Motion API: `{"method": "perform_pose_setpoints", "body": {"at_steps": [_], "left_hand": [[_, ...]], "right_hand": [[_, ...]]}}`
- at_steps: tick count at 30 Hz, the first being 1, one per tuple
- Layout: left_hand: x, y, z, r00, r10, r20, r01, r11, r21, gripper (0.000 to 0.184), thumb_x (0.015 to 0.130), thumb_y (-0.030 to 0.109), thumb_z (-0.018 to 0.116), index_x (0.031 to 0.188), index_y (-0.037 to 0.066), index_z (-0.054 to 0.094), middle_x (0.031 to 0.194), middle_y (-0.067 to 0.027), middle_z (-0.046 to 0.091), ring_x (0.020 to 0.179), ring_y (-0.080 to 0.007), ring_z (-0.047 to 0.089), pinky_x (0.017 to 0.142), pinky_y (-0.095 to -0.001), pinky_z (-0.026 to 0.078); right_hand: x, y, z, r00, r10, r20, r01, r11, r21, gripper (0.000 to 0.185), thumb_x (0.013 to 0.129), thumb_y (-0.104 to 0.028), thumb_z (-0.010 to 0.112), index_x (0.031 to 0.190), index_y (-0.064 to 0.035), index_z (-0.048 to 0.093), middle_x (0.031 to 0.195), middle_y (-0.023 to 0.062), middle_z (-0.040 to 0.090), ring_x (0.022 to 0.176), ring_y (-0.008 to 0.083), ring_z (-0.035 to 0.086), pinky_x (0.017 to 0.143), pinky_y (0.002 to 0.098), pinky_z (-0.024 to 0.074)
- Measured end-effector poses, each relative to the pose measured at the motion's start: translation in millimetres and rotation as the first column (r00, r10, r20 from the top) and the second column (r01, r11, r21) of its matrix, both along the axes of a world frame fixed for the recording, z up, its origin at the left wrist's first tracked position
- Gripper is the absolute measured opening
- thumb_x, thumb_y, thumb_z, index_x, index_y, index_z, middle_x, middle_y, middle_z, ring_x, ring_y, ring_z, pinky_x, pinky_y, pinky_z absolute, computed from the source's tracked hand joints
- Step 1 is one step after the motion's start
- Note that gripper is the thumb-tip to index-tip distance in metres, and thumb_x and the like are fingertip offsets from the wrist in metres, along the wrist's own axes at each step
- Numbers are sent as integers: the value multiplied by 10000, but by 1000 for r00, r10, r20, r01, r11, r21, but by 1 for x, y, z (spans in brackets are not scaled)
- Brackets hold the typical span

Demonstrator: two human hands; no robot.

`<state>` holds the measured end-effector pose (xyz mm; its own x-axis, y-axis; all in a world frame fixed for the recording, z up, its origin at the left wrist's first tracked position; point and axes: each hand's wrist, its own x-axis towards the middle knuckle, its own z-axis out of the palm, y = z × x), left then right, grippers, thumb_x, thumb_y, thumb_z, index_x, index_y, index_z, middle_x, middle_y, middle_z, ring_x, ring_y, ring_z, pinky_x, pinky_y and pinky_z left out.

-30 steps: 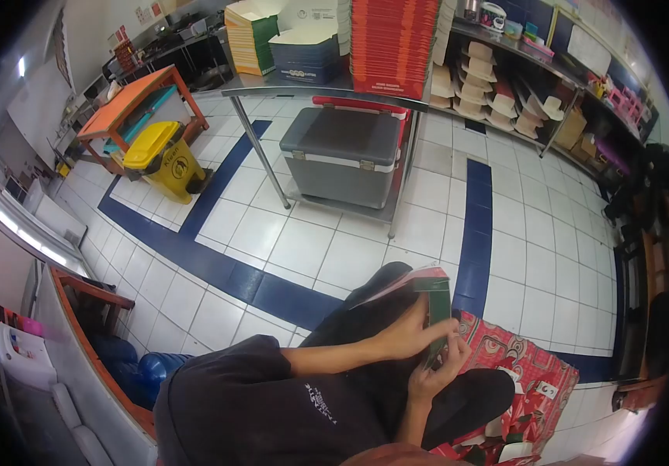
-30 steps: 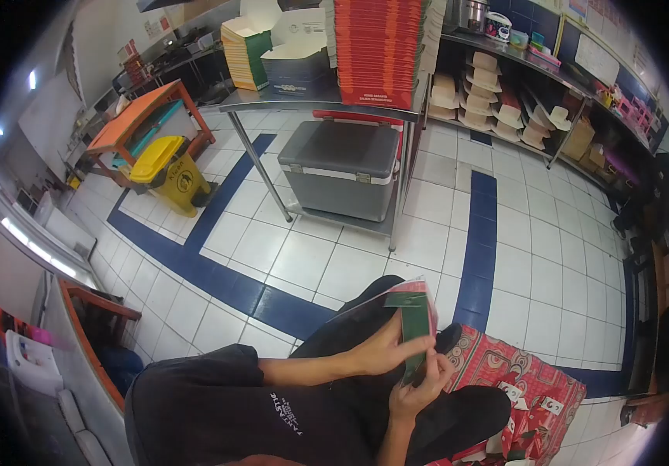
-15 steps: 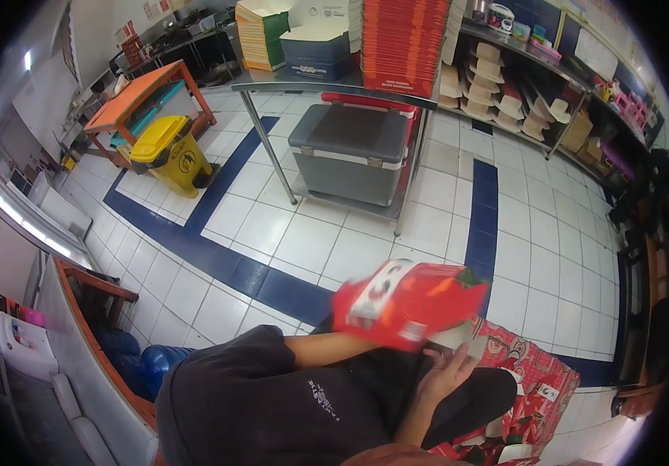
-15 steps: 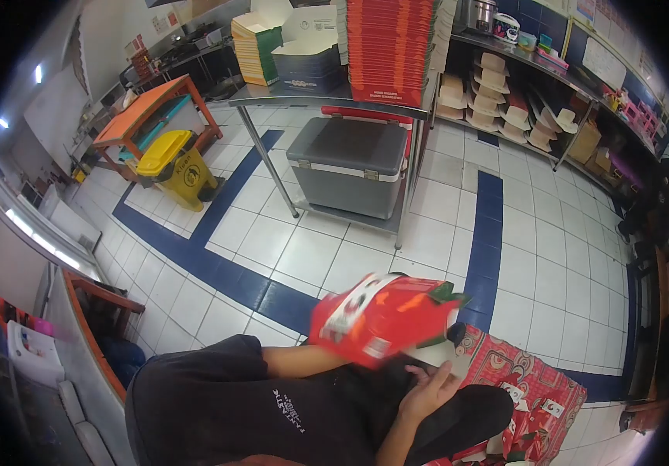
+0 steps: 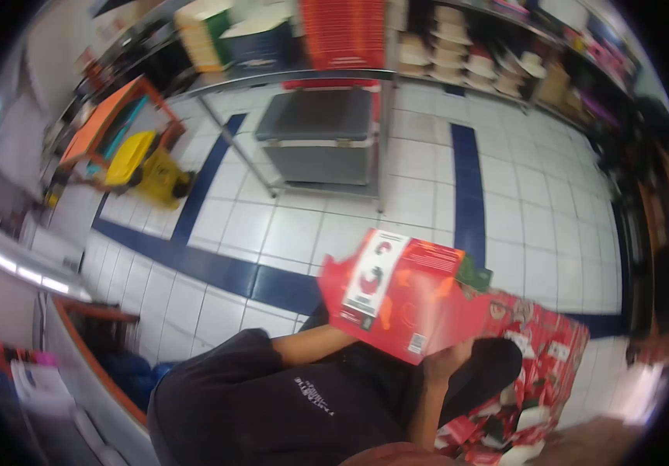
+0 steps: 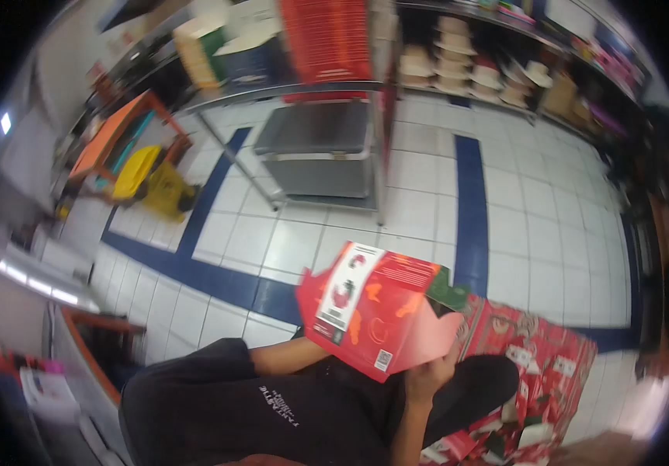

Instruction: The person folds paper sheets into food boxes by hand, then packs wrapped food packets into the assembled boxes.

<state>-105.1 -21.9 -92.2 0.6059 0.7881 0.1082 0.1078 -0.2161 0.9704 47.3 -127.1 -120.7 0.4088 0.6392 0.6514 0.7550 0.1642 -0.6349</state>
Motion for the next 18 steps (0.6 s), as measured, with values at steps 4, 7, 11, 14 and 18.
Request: {"method": "perform_pose_setpoints", "body": {"at_steps": [4, 7, 11, 14, 18], "left_hand": [[7, 5, -20, 998, 35, -54, -33, 999, 41, 371, 1107, 174, 655, 1426, -4, 585, 1288, -94, 665, 1196, -162, 646, 972, -334, 547], [21, -3, -39, 996, 53, -77, -46, 994, 98, 365, 1110, 166, 648, 1426, -6, 584, 1292, -94, 665, 1207, -163, 644, 983, -334, 544], [31, -9, -50, 994, 64, -94, -50, 989, 140, 356, 1114, 156, 639, 1426, -8, 583, 1297, -94, 665, 1221, -165, 642, 998, -333, 540], [32, -3, -53, 992, 60, -113, -41, 986, 163, 350, 1118, 149, 632, 1425, -10, 581, 1301, -94, 665, 1231, -166, 640, 1009, -333, 537], [31, 0, -33, 989, 51, -140, -21, 978, 207, 342, 1122, 139, 623, 1425, -13, 580, 1307, -94, 665, 1245, -167, 638, 1024, -333, 533]], "right_hand": [[1, 0, 9, 986, 26, -167, -28, 1000, -13, 268, 826, -36, 825, 1083, 22, 775, 1092, 189, 703, 955, 334, 728, 815, 401, 574], [-9, 7, 26, 924, -59, -378, 57, 998, -18, 249, 888, 94, 769, 1126, 36, 815, 1079, 131, 686, 894, 199, 736, 755, 301, 576], [-13, 16, 26, 858, -78, -507, 89, 996, -3, 282, 924, 113, 746, 1188, 39, 809, 1086, 108, 678, 917, 171, 741, 787, 276, 585], [-11, 15, 21, 881, -91, -465, 89, 996, -25, 281, 917, 103, 759, 1186, 40, 806, 1081, 125, 679, 927, 195, 747, 805, 294, 591], [-4, 14, 18, 896, -35, -442, 31, 999, -17, 309, 879, 73, 806, 1184, 24, 806, 1144, 148, 691, 988, 239, 746, 836, 330, 601]]}}
